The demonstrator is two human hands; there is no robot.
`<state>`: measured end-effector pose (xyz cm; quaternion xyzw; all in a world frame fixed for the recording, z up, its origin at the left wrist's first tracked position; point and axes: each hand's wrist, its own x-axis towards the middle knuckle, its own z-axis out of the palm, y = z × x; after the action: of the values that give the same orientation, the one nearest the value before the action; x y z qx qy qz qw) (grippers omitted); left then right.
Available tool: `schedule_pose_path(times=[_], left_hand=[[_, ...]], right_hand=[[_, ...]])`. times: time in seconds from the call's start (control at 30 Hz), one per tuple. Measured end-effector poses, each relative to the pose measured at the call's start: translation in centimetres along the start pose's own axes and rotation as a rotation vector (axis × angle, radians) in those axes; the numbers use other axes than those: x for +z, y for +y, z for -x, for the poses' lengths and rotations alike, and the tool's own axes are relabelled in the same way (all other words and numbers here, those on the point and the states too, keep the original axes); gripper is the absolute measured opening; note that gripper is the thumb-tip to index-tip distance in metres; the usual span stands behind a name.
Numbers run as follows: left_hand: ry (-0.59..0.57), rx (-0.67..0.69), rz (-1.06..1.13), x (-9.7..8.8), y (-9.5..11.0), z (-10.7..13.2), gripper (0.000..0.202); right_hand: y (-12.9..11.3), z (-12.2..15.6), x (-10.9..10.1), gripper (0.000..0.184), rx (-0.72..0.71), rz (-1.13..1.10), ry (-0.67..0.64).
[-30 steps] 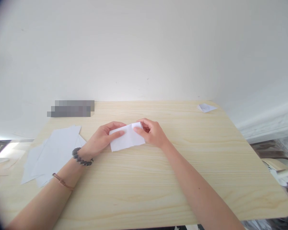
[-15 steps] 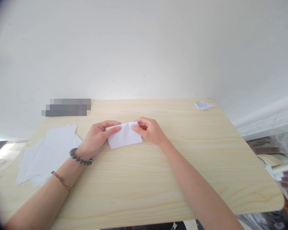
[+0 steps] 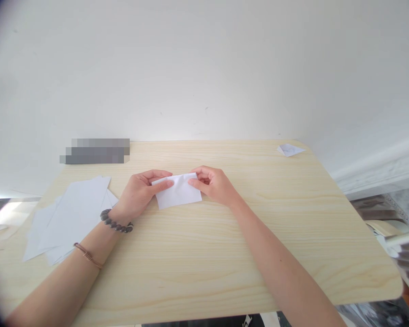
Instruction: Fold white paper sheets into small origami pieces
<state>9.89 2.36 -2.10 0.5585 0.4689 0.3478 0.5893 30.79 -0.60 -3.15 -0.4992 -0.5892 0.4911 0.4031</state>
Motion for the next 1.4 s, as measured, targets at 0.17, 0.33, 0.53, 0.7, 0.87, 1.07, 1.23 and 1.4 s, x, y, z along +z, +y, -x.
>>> schedule_pose_path(times=[0.17, 0.33, 0.53, 0.7, 0.87, 1.07, 1.23, 1.4], left_hand=[[-0.005, -0.014, -0.005, -0.1, 0.0, -0.1, 0.040], [-0.027, -0.007, 0.033, -0.1, -0.2, -0.1, 0.041], [-0.016, -0.010, -0.043, -0.2, 0.1, 0.0, 0.041], [-0.034, -0.018, -0.115, -0.2, 0.6, 0.1, 0.039], [-0.031, -0.036, -0.114, -0.1, 0.6, 0.1, 0.039], [-0.029, -0.014, -0.125, 0.3, 0.6, 0.4, 0.038], [-0.040, -0.016, -0.149, 0.4, 0.8, 0.5, 0.037], [-0.042, -0.007, -0.169, 0.4, 0.8, 0.4, 0.035]], right_hand=[[0.1, -0.1, -0.1, 0.031, 0.015, -0.018, 0.009], [0.1, -0.3, -0.2, 0.032, -0.003, -0.010, 0.027], [0.2, -0.2, -0.2, 0.031, -0.016, 0.035, 0.045], [0.1, -0.2, 0.0, 0.030, -0.061, 0.111, 0.052], [-0.1, -0.1, 0.2, 0.029, -0.084, 0.190, 0.038], [-0.5, -0.1, 1.0, 0.029, -0.078, 0.290, 0.088], [-0.7, -0.1, 1.6, 0.029, -0.017, 0.298, 0.145], [-0.7, -0.2, 1.6, 0.030, -0.021, 0.282, 0.152]])
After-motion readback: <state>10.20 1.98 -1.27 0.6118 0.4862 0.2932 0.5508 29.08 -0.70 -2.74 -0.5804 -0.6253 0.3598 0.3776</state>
